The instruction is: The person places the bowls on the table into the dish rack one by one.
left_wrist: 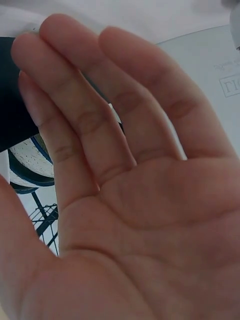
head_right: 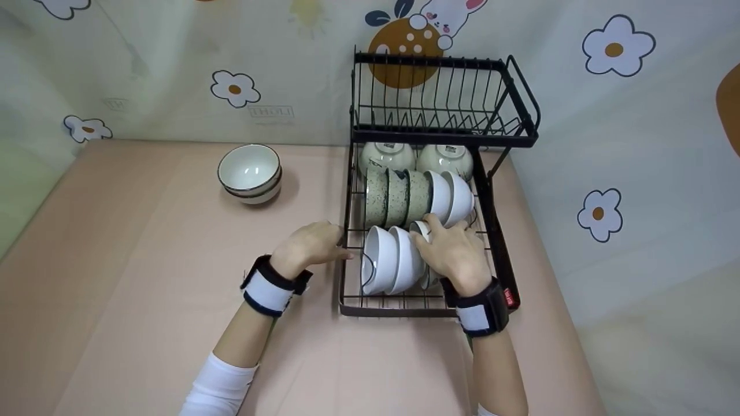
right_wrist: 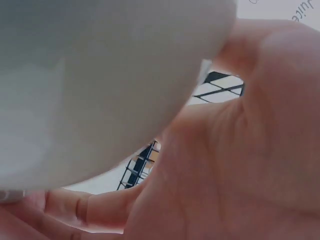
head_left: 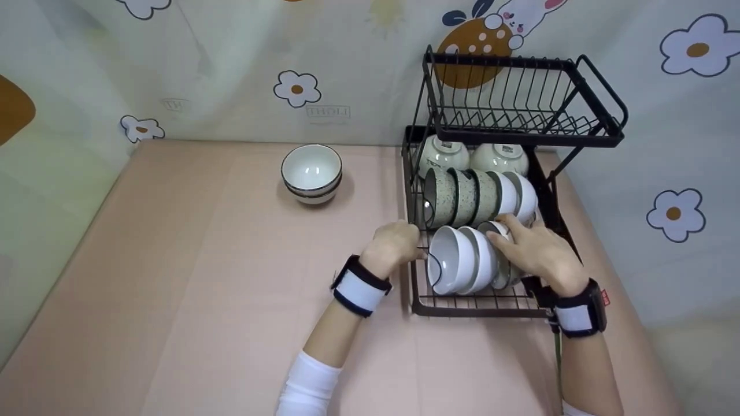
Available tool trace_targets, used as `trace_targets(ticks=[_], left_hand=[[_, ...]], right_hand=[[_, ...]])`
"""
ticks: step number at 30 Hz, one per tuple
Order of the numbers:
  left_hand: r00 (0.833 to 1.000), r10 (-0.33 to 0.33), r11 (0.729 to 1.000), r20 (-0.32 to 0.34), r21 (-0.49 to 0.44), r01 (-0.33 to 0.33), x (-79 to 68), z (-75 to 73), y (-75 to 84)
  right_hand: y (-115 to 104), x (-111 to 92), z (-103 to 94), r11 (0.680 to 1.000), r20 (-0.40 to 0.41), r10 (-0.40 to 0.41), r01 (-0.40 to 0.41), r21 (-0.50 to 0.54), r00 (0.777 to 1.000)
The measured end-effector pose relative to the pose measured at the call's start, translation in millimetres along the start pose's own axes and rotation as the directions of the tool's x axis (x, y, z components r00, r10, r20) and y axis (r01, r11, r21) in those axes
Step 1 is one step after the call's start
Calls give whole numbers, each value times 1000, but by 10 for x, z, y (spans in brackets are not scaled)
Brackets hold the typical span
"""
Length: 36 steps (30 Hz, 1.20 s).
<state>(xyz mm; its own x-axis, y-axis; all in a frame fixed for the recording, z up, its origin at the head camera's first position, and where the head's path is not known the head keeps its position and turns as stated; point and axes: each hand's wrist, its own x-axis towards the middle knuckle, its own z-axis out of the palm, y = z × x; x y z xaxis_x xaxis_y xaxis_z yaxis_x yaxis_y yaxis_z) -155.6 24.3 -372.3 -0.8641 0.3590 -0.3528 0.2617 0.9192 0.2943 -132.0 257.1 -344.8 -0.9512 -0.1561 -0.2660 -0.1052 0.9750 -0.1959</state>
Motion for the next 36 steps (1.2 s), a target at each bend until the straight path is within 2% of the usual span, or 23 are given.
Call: trace_targets(ticks=[18,26,34,36], left_hand=[[1000,5,1000,3,-27,-5,21,2,-1],[1000,1,1000,8,-29,-1,14,-7,-8],[1000,6,1000,1,-15,-6,12,-1,-11],[1000,6,1000,2,-15,-6,12,1,-13]], right_hand=[[-25,40,52,999,66,-16,13,40,998],[-24,17,50,998,-13,-50,50,45,999],[16,70,10,999,-79,6,-2,54,997],[28,92,5,998,-127,12,-4,58,992]])
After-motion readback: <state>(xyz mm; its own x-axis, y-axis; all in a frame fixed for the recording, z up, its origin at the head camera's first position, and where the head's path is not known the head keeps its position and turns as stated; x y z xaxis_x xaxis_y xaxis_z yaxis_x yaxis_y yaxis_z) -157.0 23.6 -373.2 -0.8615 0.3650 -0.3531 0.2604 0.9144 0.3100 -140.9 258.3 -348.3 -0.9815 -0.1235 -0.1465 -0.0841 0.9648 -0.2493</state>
